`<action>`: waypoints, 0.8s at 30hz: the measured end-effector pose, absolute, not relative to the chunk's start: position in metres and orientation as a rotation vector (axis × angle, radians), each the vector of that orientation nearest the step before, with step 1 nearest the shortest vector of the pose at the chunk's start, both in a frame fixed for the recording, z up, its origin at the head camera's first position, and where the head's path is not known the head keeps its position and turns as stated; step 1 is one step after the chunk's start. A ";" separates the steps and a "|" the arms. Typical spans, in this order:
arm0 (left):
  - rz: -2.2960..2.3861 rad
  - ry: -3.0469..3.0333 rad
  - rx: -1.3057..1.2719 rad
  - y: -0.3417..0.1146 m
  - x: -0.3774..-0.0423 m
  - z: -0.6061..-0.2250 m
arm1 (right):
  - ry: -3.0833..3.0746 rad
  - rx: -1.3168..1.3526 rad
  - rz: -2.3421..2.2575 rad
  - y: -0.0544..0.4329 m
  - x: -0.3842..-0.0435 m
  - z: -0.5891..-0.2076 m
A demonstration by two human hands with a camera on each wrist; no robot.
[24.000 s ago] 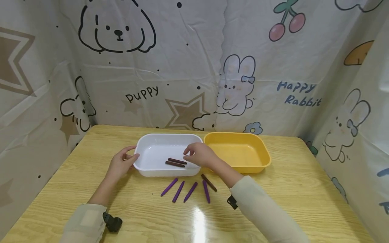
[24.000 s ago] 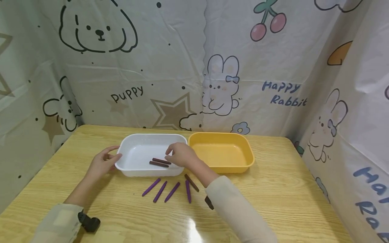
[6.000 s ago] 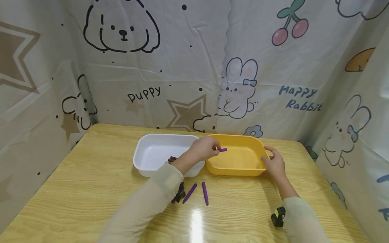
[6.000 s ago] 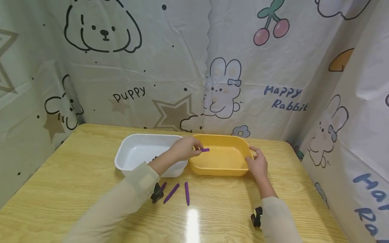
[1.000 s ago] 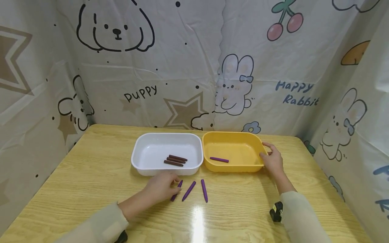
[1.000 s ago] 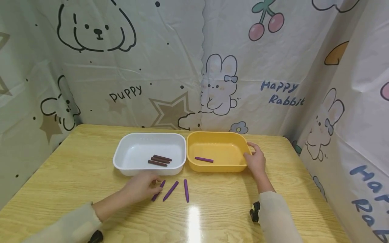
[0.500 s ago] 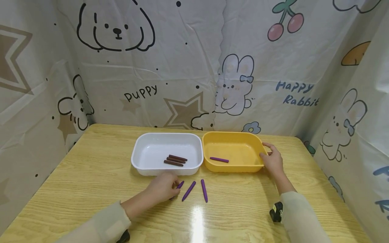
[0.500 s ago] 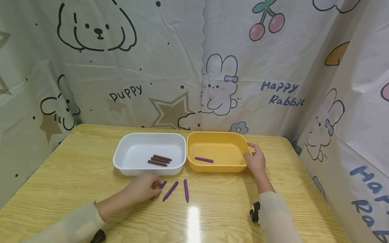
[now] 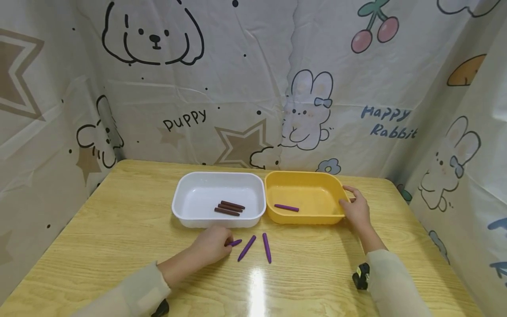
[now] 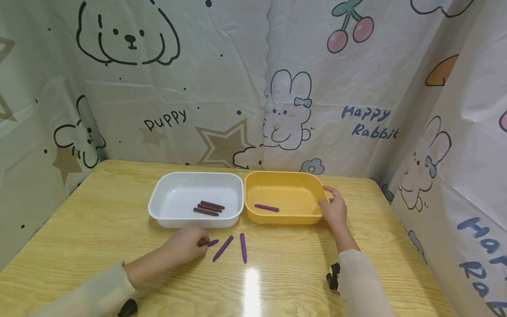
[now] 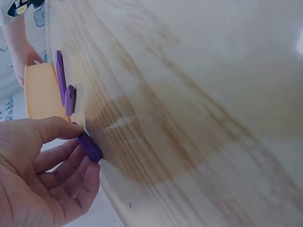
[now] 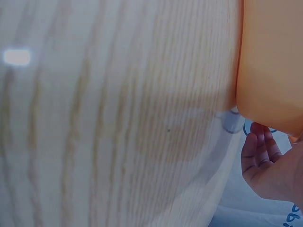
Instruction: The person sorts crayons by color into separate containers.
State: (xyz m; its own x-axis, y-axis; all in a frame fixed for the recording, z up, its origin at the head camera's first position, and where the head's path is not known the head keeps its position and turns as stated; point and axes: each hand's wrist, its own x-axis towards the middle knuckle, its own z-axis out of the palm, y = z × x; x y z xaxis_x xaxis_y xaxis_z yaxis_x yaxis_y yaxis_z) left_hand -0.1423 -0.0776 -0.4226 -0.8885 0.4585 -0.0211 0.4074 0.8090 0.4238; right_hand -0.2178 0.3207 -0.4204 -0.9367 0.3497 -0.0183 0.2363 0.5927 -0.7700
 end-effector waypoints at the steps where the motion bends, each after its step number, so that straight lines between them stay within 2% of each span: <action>1: 0.644 2.864 0.698 -0.078 -0.142 -0.422 | -2.681 -0.493 1.263 0.321 -0.218 -0.420; 24: 0.768 2.694 0.835 -0.070 -0.149 -0.384 | -2.678 -0.520 1.293 0.320 -0.218 -0.420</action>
State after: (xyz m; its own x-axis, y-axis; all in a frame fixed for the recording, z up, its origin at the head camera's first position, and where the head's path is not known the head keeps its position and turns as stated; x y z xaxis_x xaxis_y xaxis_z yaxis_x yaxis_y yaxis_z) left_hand -0.1490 -0.0699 -0.3841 -0.8148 0.5775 -0.0514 0.4636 0.7022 0.5405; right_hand -0.2183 0.3199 -0.4203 -0.9334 0.3567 -0.0382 0.2517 0.5753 -0.7782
